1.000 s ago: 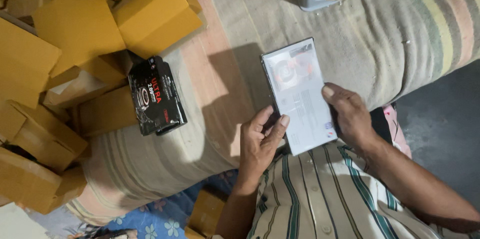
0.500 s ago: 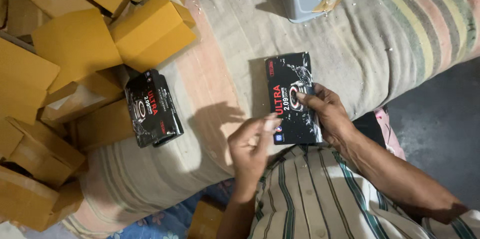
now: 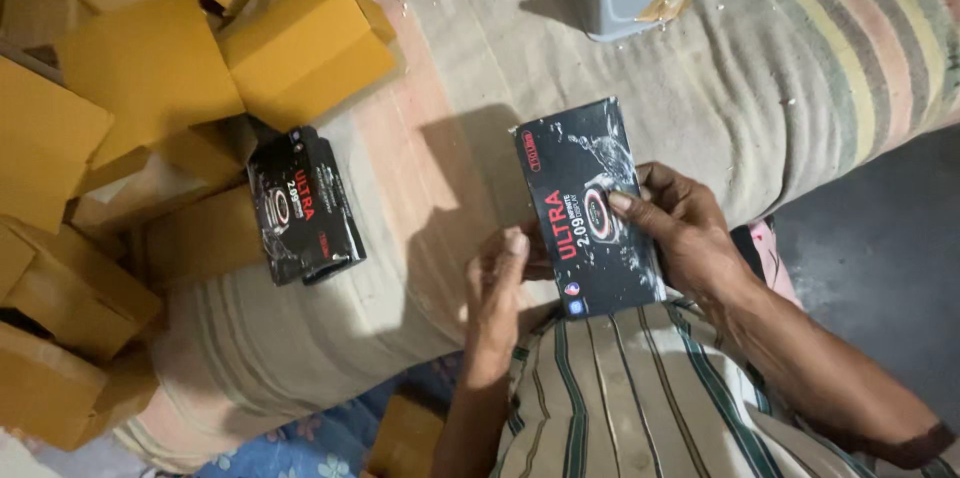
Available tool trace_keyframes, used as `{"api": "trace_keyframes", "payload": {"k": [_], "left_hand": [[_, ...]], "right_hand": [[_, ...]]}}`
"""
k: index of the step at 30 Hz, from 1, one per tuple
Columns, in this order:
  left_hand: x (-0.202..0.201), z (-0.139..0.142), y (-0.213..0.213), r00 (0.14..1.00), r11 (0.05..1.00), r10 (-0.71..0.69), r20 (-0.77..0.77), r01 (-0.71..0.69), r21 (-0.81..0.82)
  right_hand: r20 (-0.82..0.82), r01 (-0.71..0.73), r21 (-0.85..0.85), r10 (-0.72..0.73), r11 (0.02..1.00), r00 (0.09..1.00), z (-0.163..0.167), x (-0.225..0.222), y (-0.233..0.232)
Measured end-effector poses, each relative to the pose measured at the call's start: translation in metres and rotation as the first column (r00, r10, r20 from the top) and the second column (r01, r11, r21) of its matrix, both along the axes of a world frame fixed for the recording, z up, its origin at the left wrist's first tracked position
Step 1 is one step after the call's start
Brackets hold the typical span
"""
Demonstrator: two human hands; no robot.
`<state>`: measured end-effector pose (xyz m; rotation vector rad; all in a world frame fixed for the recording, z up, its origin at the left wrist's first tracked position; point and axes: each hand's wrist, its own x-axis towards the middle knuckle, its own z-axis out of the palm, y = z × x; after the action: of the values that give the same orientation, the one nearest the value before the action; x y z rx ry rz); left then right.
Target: The person packs smartwatch retail boxes into yellow cardboard cartons. They place a smartwatch box into a carton, fold the carton flaps closed, and press the box together, repeating this for several boxes on the padded work surface.
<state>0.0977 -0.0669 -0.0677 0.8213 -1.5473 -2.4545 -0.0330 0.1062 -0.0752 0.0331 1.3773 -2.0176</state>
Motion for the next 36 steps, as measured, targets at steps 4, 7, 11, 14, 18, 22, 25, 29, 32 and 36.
{"api": "trace_keyframes", "payload": {"k": [4, 7, 11, 14, 18, 22, 25, 29, 32, 36], "left_hand": [[-0.009, -0.015, 0.002, 0.981, 0.993, -0.062, -0.183, 0.043, -0.108], [-0.008, -0.03, 0.005, 0.984, 0.988, -0.071, -0.161, 0.047, -0.146], [-0.022, -0.044, 0.01, 0.982, 0.986, 0.165, -0.087, -0.163, 0.027], [-0.019, -0.043, 0.01, 0.981, 0.989, 0.146, -0.127, -0.142, 0.042], [-0.015, -0.036, 0.009, 0.973, 0.998, 0.059, -0.223, -0.053, 0.03], [-0.015, -0.031, 0.014, 0.984, 0.978, 0.024, -0.175, -0.059, -0.198], [-0.013, -0.03, 0.012, 0.97, 0.926, 0.145, -0.197, -0.203, -0.318], [-0.007, -0.037, -0.011, 0.924, 0.873, 0.319, -0.211, -0.373, -0.314], [-0.003, -0.048, -0.021, 0.895, 0.891, 0.389, -0.219, -0.426, -0.157], [0.004, -0.058, -0.024, 0.898, 0.896, 0.424, -0.118, -0.435, -0.085]], "right_hand": [[0.007, -0.029, 0.053, 0.029, 0.998, 1.0, -0.002, 0.0, 0.001], [0.106, -0.023, 0.089, 0.013, 0.996, 0.994, -0.006, 0.005, 0.003], [0.094, -0.014, -0.135, 0.027, 0.991, 0.995, -0.017, 0.004, 0.009], [0.103, -0.034, -0.227, 0.059, 0.973, 0.993, -0.025, 0.003, 0.012], [0.32, -0.02, -0.404, 0.162, 0.915, 0.933, -0.027, -0.006, 0.009], [0.342, 0.054, -0.454, 0.119, 0.889, 0.932, -0.02, -0.002, -0.001], [0.353, 0.07, -0.405, 0.085, 0.912, 0.932, -0.013, 0.002, -0.006], [0.288, 0.037, -0.569, 0.157, 0.821, 0.945, -0.006, 0.001, 0.001], [0.269, 0.035, -0.624, 0.173, 0.781, 0.948, -0.008, -0.004, -0.002], [0.384, 0.1, -0.478, 0.105, 0.873, 0.918, -0.014, -0.001, -0.005]]}}
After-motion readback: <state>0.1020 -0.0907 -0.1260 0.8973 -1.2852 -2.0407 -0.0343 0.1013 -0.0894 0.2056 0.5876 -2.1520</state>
